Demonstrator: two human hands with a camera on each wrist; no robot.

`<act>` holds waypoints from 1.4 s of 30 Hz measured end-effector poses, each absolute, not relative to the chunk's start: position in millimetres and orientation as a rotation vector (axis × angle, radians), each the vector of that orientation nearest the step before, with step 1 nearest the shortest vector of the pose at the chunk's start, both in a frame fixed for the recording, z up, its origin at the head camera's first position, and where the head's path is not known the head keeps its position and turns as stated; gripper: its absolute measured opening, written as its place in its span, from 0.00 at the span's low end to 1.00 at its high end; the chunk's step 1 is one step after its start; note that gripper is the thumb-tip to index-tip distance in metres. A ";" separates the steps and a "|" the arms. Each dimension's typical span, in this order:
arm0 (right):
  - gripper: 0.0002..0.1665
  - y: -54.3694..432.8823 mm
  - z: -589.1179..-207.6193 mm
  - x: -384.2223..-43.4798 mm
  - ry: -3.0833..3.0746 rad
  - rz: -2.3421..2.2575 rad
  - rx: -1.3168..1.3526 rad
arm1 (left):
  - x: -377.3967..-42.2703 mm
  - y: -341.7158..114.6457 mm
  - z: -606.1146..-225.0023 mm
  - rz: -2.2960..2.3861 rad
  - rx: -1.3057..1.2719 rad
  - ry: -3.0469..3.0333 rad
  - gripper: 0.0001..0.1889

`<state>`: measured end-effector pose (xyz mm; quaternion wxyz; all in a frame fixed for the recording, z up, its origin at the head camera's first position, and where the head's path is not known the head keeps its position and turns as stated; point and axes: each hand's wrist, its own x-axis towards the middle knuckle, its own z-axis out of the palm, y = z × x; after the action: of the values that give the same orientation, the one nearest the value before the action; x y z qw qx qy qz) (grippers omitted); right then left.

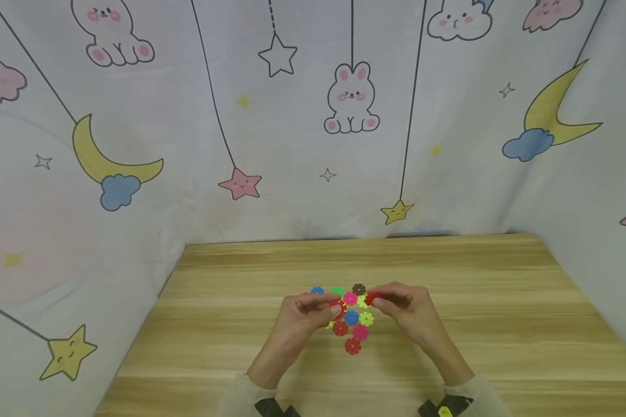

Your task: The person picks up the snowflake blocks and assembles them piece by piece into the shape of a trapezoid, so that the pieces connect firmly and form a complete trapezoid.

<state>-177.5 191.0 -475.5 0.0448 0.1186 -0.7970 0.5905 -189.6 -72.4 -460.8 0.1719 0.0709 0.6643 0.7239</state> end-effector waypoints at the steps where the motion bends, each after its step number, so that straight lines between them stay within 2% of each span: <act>1: 0.10 189.4 -472.1 -175.8 -2.410 1.821 0.389 | -188.2 -72.6 -458.6 2.067 0.209 1.871 0.20; 12: 0.13 176.3 -434.2 -164.1 -2.262 1.896 0.393 | -186.9 -74.9 -427.2 2.131 0.222 1.872 0.20; 20: 0.12 166.6 -408.3 -166.3 -2.106 1.923 0.519 | -187.7 -66.4 -398.7 2.204 0.249 1.872 0.18; 28: 0.12 171.4 -399.4 -164.4 -2.058 1.834 0.504 | -190.2 -56.1 -387.6 2.265 0.258 1.856 0.15; 42: 0.12 161.5 -401.6 -161.6 -1.968 1.915 0.636 | -184.5 -48.5 -387.4 2.279 0.338 1.819 0.17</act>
<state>-161.6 161.5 -401.6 0.1605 0.2226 -0.6892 0.6706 -184.5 -48.5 -387.4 0.1029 0.1144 0.6163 0.7724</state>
